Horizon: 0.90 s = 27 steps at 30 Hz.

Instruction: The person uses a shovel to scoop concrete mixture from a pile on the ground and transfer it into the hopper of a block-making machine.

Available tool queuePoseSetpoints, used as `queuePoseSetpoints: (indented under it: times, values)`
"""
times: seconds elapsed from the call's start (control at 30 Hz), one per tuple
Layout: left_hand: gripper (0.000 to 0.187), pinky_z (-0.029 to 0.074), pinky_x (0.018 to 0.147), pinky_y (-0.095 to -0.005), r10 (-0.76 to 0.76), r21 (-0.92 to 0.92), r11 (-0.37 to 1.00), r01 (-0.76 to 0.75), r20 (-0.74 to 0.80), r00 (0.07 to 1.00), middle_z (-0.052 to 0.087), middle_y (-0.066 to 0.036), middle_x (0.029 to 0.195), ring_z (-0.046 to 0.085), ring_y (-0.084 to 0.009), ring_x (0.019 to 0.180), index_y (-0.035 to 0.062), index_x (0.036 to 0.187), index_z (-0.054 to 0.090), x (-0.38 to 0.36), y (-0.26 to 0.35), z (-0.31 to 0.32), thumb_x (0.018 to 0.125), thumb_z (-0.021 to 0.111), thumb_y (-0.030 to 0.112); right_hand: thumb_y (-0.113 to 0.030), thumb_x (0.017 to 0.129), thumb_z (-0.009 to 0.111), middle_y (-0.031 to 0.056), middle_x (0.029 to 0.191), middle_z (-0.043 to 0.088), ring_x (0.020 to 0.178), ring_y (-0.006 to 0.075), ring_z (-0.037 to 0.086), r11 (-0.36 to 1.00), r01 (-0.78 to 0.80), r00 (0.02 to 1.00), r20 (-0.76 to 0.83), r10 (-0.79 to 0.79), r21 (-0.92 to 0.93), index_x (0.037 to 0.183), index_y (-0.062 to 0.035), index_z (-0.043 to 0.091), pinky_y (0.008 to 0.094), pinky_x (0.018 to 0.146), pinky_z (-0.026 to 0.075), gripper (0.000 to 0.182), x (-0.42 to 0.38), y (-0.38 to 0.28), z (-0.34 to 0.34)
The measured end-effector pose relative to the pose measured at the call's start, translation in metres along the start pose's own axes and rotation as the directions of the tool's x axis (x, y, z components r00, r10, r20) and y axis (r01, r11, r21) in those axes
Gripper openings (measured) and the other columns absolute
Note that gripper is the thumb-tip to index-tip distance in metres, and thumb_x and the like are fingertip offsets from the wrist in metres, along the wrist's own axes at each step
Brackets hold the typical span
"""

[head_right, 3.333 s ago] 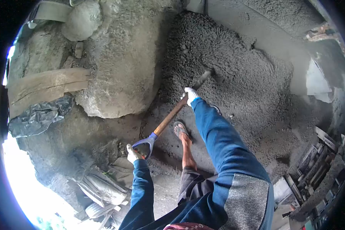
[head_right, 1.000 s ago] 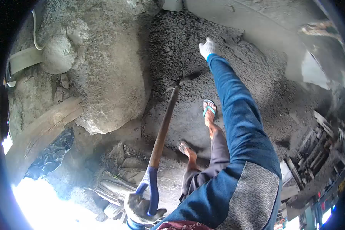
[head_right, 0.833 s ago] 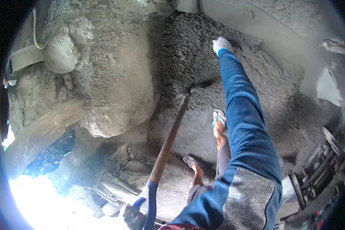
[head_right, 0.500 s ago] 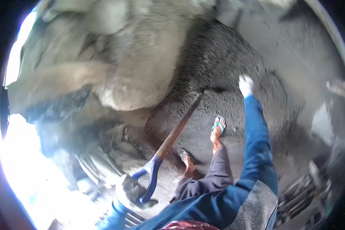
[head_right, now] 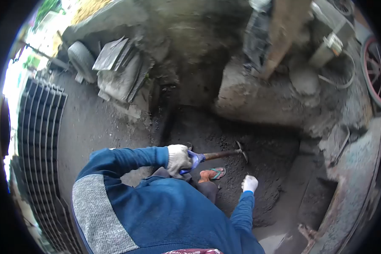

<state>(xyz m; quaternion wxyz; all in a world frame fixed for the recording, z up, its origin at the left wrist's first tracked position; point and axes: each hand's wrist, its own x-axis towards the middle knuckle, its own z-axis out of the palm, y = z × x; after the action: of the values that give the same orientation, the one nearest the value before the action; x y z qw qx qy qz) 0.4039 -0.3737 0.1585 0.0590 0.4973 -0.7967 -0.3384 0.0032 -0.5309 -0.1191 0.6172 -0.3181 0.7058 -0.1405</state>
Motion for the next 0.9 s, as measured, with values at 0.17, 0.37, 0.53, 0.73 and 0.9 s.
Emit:
queuePoseSetpoints:
  times: [0.17, 0.37, 0.53, 0.73, 0.9]
  values:
    - [0.032, 0.053, 0.067, -0.0468, -0.118, -0.027, 0.993, 0.118, 0.003, 0.993, 0.067, -0.013, 0.075, 0.066, -0.0395, 0.073, 0.0145, 0.083, 0.066, -0.012, 0.002, 0.001, 0.061, 0.076, 0.036, -0.020, 0.089, 0.070, 0.0106, 0.097, 0.073, 0.081, 0.0174, 0.067, 0.847, 0.531, 0.645, 0.651, -0.400, -0.006, 0.115, 0.0015, 0.068, 0.0304, 0.078, 0.053, 0.034, -0.167, -0.176, 0.246]
    - [0.049, 0.053, 0.092, -0.0396, 0.337, -0.667, 0.577, -0.472, -0.332, 0.881, 0.070, -0.016, 0.109, 0.066, -0.0327, 0.103, 0.0167, 0.113, 0.069, 0.018, -0.045, 0.051, 0.071, 0.075, 0.041, -0.018, 0.086, 0.075, 0.0119, 0.090, 0.071, 0.079, 0.0209, 0.068, 0.215, 0.936, 0.032, 0.541, -0.841, 0.279, 0.123, -0.0012, 0.062, 0.0334, 0.076, 0.054, 0.044, -0.325, -0.265, 0.349]
    - [0.041, 0.056, 0.083, -0.0433, -0.108, -0.007, 0.994, 0.110, 0.140, 0.984, 0.072, -0.017, 0.095, 0.070, -0.0358, 0.091, 0.0140, 0.100, 0.072, -0.003, 0.010, -0.031, 0.071, 0.070, 0.043, -0.018, 0.085, 0.076, 0.0139, 0.103, 0.072, 0.095, 0.0214, 0.068, 0.659, 0.744, 0.661, -0.022, -0.750, -0.111, 0.125, 0.0041, 0.061, 0.0333, 0.085, 0.054, 0.048, -0.181, -0.147, 0.258]
    - [0.033, 0.057, 0.072, -0.0459, 0.130, 0.025, 0.991, -0.131, 0.021, 0.991, 0.070, -0.016, 0.081, 0.070, -0.0345, 0.075, 0.0143, 0.092, 0.070, 0.048, 0.075, -0.020, 0.075, 0.070, 0.042, -0.051, 0.092, 0.064, 0.0162, 0.091, 0.069, 0.081, 0.0274, 0.066, 0.767, -0.140, 0.982, 0.189, 0.026, 0.626, 0.111, 0.0006, 0.064, 0.0392, 0.073, 0.055, 0.055, -0.162, -0.046, 0.149]
    - [0.043, 0.057, 0.066, -0.0379, 0.007, -0.247, 0.967, -0.061, -0.213, 0.977, 0.070, -0.013, 0.077, 0.071, -0.0300, 0.069, 0.0038, 0.100, 0.070, -0.001, 0.049, -0.107, 0.073, 0.079, 0.037, -0.041, 0.092, 0.068, 0.0151, 0.089, 0.062, 0.077, 0.0291, 0.062, 0.263, -0.227, 0.964, 0.255, -0.078, 0.938, 0.115, -0.0064, 0.054, 0.0441, 0.074, 0.057, 0.044, -0.091, -0.075, 0.177]
